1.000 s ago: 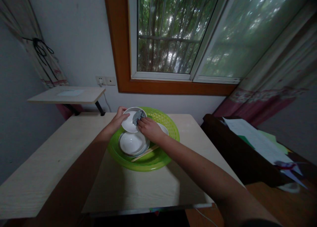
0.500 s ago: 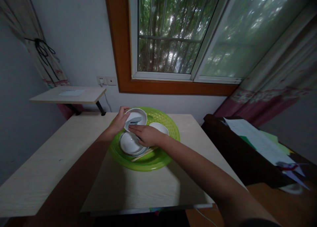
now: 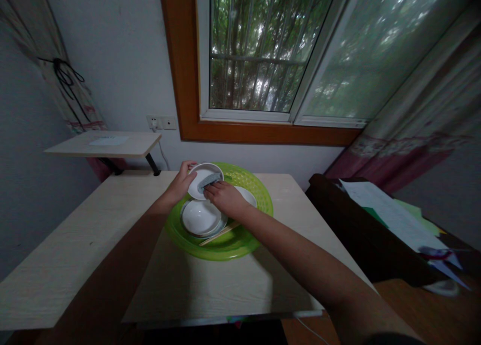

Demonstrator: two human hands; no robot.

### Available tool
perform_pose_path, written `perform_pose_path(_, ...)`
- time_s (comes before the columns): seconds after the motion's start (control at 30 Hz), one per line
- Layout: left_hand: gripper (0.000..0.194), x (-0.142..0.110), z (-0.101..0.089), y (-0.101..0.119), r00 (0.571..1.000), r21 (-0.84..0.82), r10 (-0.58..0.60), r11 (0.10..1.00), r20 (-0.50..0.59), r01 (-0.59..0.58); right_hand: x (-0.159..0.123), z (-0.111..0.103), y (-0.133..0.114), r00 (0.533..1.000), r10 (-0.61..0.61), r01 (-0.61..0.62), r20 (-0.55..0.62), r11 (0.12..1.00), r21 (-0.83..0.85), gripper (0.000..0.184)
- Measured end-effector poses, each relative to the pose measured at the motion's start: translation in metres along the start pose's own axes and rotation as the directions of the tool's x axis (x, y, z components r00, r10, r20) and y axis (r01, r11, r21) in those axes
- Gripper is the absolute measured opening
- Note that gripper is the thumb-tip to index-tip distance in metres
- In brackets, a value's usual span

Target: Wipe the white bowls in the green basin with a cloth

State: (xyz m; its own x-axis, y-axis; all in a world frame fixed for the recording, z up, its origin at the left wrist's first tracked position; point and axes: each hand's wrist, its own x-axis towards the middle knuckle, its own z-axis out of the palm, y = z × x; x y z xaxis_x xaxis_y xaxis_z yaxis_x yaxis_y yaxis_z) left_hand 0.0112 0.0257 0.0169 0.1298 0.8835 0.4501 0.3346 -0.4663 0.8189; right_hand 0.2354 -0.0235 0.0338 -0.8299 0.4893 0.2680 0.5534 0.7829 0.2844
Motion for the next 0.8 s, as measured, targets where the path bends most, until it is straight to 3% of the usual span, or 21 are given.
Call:
perform_pose_path(0.23,0.062,-0.003,-0.004,0.01,0.997,-0.122,-0.063,0.99,0.04,0.068,-0.002,-0.005,0.004,0.999,0.034,-0.035,-0.01,0.997,-0.066,0.024)
perform_pose_path(0.57,0.047,-0.002,0.002,0.009,0.984,-0.315,-0.149,0.933,0.099,0.173,-0.006,-0.005,0.008,0.993,0.054,-0.058,-0.1,0.998,-0.035,0.025)
perform_pose_path(0.8,0.04,0.002,0.003,0.002,0.99,-0.213,-0.139,0.966,0.036,0.143,-0.004,-0.003,0.003,0.995,0.1,-0.101,-0.031,0.993,-0.064,0.024)
